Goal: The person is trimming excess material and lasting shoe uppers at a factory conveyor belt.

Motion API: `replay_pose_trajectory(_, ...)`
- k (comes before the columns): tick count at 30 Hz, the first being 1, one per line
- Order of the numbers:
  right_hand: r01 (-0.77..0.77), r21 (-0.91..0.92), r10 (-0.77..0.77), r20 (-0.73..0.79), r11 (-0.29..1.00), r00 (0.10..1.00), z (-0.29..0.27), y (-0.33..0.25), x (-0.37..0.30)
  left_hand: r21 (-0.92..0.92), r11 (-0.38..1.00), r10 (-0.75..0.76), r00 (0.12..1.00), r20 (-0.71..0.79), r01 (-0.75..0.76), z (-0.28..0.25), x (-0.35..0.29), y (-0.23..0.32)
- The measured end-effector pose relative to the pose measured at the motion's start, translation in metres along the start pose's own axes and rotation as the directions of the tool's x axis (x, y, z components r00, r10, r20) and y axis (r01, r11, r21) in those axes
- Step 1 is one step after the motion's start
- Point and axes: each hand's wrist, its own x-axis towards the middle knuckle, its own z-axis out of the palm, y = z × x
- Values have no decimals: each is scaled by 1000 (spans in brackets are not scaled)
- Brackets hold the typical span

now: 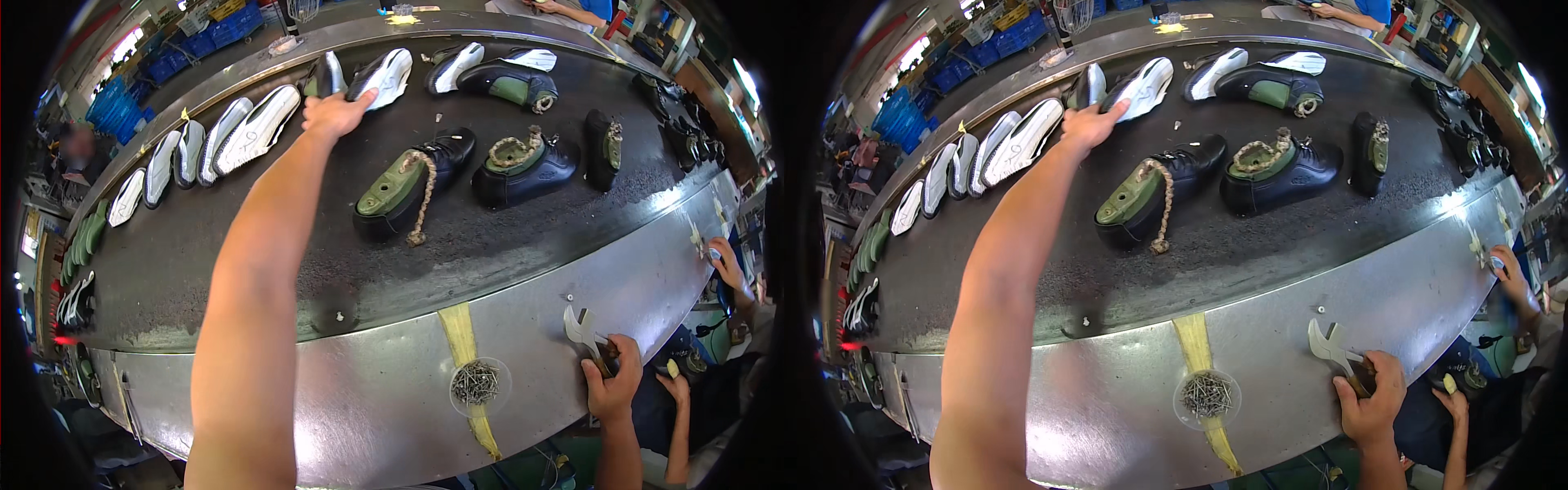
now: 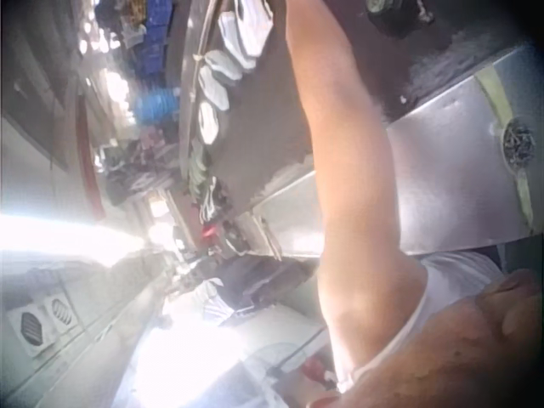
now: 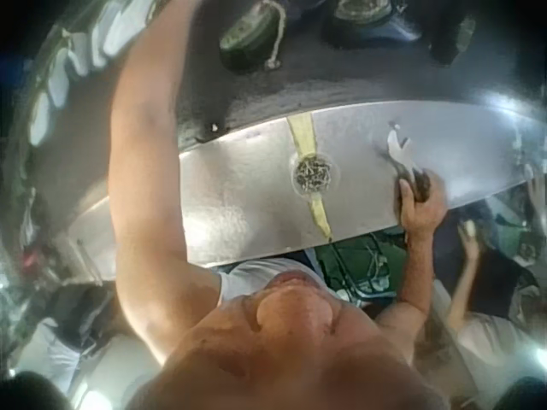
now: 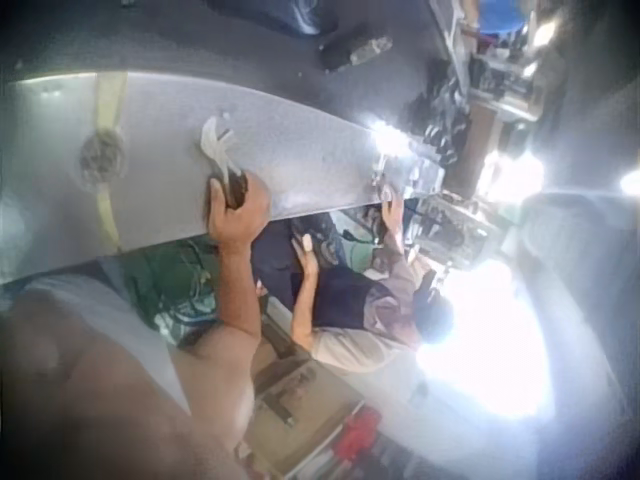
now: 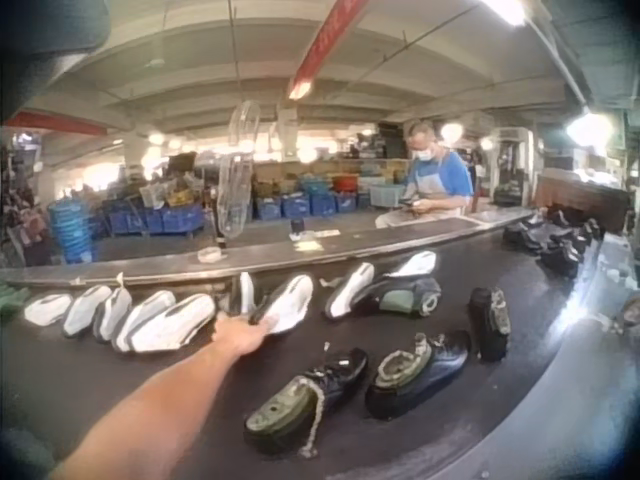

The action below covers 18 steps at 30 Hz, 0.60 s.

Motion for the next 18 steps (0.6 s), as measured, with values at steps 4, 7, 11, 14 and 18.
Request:
replay_pose_trajectory(4, 36, 7, -36, -6, 999, 999, 6, -6, 3, -126, 992, -13, 1000, 18, 15, 5, 8, -12)
replay_pose_trajectory(7, 35, 30, -34, -14, 999, 999, 8, -14, 4, -60, 989, 139, 990, 17, -138, -27, -31, -59)
replay_pose_trajectory(11, 8, 37, -6, -46, 999, 999, 4, -16, -4, -274, 942, 231, 967, 112, -194, -95, -144, -155)
replay_pose_trajectory(14, 28, 44, -26, -50, 999, 998, 8, -13, -9, -356, 934, 66, 975, 213, 14, -165, -258, -236)
replay_pose_trajectory(18, -1, 18, 1, -31, 1000, 1000, 13, -11, -12, -573, 819, 114, 985, 127, -21, -247, -402, -342)
